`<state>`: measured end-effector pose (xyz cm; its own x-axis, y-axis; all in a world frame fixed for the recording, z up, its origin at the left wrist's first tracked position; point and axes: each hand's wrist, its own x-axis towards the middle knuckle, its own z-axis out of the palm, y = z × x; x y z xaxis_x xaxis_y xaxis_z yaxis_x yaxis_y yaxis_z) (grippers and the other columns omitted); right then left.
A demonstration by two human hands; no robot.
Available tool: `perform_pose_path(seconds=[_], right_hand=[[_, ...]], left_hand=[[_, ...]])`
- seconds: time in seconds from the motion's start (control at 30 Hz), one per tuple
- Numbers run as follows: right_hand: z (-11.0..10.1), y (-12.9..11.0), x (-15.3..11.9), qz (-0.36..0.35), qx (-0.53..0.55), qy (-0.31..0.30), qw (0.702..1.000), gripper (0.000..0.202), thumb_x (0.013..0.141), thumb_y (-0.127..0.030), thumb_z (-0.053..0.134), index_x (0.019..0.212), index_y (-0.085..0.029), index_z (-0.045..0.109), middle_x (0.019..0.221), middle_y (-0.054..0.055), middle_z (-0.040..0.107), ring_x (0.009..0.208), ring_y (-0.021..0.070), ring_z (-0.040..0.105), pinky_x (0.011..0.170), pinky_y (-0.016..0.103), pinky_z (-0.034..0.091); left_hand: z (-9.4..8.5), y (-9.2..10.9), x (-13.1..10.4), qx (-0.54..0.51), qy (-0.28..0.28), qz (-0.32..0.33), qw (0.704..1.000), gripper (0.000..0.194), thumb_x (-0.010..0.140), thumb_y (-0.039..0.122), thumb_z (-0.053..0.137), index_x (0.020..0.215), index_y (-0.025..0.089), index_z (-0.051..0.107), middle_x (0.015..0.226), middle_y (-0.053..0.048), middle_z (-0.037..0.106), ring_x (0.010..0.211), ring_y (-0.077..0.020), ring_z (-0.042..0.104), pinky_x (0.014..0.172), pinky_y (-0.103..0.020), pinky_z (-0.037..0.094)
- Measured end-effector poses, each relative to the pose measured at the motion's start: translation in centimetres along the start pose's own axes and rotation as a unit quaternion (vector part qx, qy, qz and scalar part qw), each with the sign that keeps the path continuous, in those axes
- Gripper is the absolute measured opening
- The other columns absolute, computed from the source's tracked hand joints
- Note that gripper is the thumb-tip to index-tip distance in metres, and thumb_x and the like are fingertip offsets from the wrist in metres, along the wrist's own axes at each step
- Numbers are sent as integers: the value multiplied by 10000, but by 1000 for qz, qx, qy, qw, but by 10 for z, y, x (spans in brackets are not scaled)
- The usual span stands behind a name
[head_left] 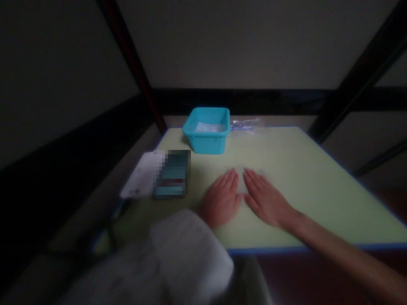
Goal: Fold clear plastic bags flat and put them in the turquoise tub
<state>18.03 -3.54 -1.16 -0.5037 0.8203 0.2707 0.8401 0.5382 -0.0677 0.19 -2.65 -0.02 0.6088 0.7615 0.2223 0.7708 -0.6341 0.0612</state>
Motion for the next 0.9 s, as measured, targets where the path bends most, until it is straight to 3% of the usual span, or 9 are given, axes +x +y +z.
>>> perform_pose_path(seconds=[0.23, 0.7, 0.9], right_hand=[[-1, 12, -9, 6, -12, 6, 1000, 607, 946, -410, 266, 1416, -29, 314, 1459, 212, 311, 1370, 264, 247, 1103, 456, 241], [-9, 29, -25, 47, -40, -21, 998, 668, 953, -475, 193, 1394, 5, 340, 1461, 217, 304, 1369, 259, 256, 1105, 446, 229], [-17, 28, -6, 63, 17, -7, 998, 614, 953, -434, 228, 1419, -43, 311, 1474, 199, 291, 1371, 260, 250, 1091, 465, 258]], left_hand=[[0, 0, 0, 4, -7, -6, 1000, 515, 937, 311, 369, 1348, 2, 362, 1464, -208, 308, 1371, -261, 275, 1124, -392, 236], [-2, 0, 0, 19, -18, -14, 1000, 540, 933, 324, 347, 1366, 2, 327, 1481, -196, 272, 1383, -250, 245, 1130, -378, 229], [-13, 4, 14, 23, 4, -10, 1000, 520, 916, 279, 337, 1366, 18, 324, 1492, -183, 257, 1386, -243, 238, 1131, -384, 219]])
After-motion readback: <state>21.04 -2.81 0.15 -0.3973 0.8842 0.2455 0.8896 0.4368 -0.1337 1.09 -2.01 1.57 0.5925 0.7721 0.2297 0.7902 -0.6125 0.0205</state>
